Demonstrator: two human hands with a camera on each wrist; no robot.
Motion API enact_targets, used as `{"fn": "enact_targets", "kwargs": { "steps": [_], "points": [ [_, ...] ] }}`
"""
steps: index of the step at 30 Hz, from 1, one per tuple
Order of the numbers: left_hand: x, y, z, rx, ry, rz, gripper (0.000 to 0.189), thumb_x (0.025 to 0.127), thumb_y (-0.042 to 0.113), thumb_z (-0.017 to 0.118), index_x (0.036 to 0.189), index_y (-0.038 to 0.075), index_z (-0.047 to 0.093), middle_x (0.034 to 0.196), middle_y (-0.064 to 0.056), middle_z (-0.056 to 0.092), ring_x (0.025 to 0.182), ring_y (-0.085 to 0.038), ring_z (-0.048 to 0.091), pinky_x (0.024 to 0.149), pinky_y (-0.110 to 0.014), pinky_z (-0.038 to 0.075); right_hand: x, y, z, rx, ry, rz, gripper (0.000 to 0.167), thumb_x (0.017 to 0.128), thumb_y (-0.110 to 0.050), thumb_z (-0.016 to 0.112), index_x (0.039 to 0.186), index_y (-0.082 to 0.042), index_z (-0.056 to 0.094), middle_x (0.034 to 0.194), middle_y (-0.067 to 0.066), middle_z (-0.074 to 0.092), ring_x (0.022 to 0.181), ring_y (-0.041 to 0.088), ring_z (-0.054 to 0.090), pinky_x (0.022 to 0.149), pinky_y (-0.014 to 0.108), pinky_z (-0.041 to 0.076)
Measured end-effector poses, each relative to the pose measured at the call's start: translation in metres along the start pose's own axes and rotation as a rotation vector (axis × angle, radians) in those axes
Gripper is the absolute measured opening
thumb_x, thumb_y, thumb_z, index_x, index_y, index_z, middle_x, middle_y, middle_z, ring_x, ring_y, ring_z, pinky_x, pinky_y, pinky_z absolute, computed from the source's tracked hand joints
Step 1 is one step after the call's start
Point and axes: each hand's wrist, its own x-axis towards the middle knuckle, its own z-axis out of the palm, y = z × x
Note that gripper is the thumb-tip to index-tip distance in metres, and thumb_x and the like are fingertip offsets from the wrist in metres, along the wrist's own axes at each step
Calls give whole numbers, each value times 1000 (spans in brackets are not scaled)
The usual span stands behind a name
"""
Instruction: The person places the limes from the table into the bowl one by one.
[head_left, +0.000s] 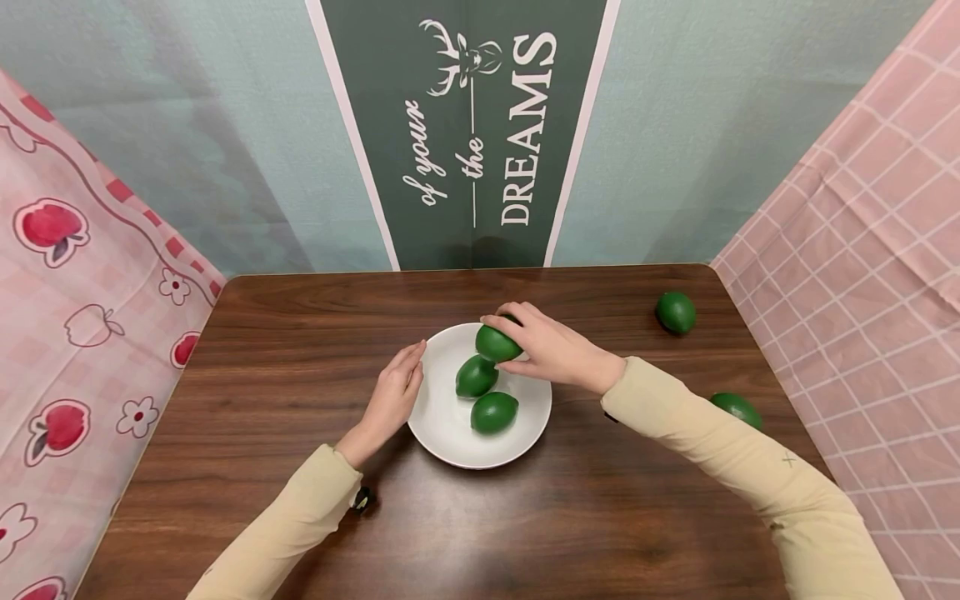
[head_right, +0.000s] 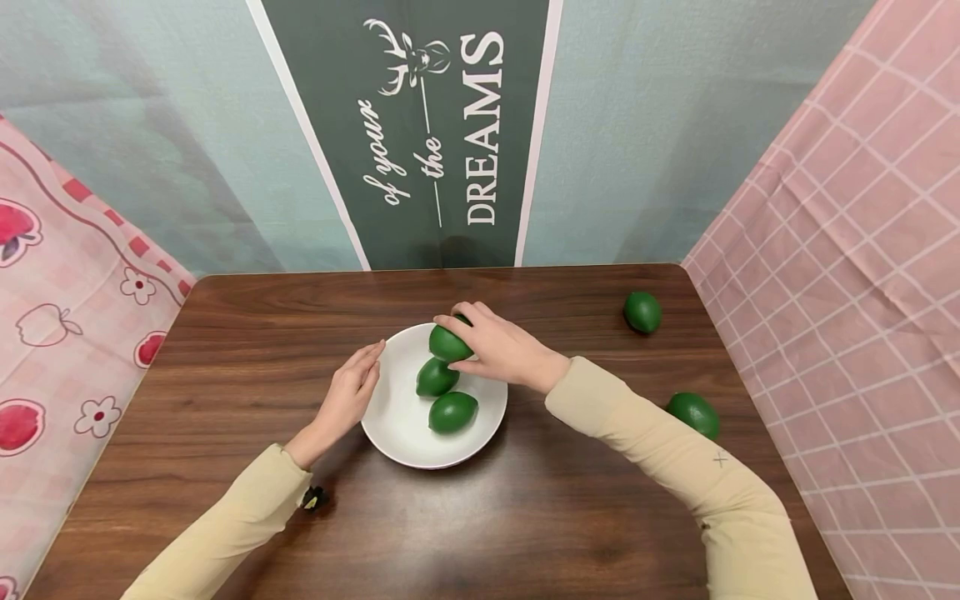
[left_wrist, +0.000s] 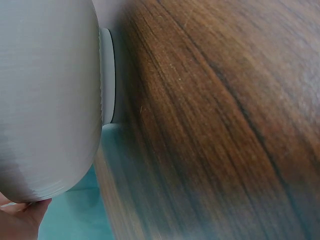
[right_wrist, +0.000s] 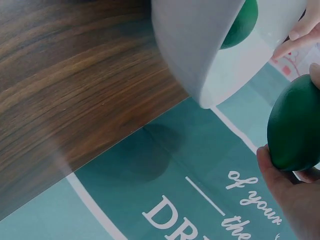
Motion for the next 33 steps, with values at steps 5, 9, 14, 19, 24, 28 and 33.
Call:
{"fn": "enact_targets", "kwargs": {
  "steps": [5, 9, 14, 19, 24, 28, 33],
  "points": [
    [0, 0, 0, 0, -1, -4, 34, 92, 2, 45, 125, -8, 50, 125, -19, 53, 115, -29, 51, 96, -38, 42, 3, -5, 1, -1, -3, -36, 57, 80, -32, 70, 128, -11, 47, 117, 7, 46, 100, 19, 44, 81, 28, 47],
    [0, 0, 0, -3, 1, -6, 34, 92, 1, 46, 125, -7, 50, 125, -19, 53, 115, -29, 51, 96, -38, 42, 6, -9, 3, -6, -3, -63, 57, 79, -32, 70, 127, -10, 48, 116, 7, 46, 99, 19, 45, 82, 27, 47],
    [0, 0, 0, -6, 7, 3, 34, 91, 0, 46, 125, -8, 51, 124, -19, 53, 114, -29, 51, 96, -39, 42, 8, -14, 7, -1, -12, -87, 59, 79, -32, 71, 128, -9, 48, 117, 7, 46, 100, 19, 45, 83, 27, 46],
    [0, 0, 0, -2, 3, 4, 35, 91, -1, 47, 125, -7, 51, 124, -19, 53, 114, -29, 51, 95, -39, 42, 10, -20, 10, 8, -26, -107, 59, 79, -31, 71, 128, -9, 47, 118, 7, 47, 101, 19, 45, 84, 26, 46],
    [0, -1, 0, -7, 6, 12, 34, 92, 0, 46, 125, -8, 51, 123, -19, 54, 114, -29, 51, 95, -38, 43, 12, -25, 13, 0, -30, -134, 60, 78, -30, 72, 128, -9, 46, 119, 7, 46, 101, 20, 46, 85, 27, 46],
    [0, -1, 0, -10, 6, 16, 34, 92, 0, 46, 124, -9, 51, 123, -19, 53, 114, -29, 51, 94, -39, 43, 14, -27, 17, -31, -43, -181, 62, 78, -30, 72, 128, -8, 45, 119, 10, 46, 104, 24, 46, 90, 30, 44],
    [0, -1, 0, -12, -4, 3, 35, 92, 0, 46, 125, -7, 50, 123, -19, 53, 114, -29, 51, 94, -40, 44, 16, -32, 23, -66, -67, -223, 64, 77, -30, 73, 129, -7, 45, 117, 11, 47, 104, 26, 47, 93, 33, 41]
  ]
}}
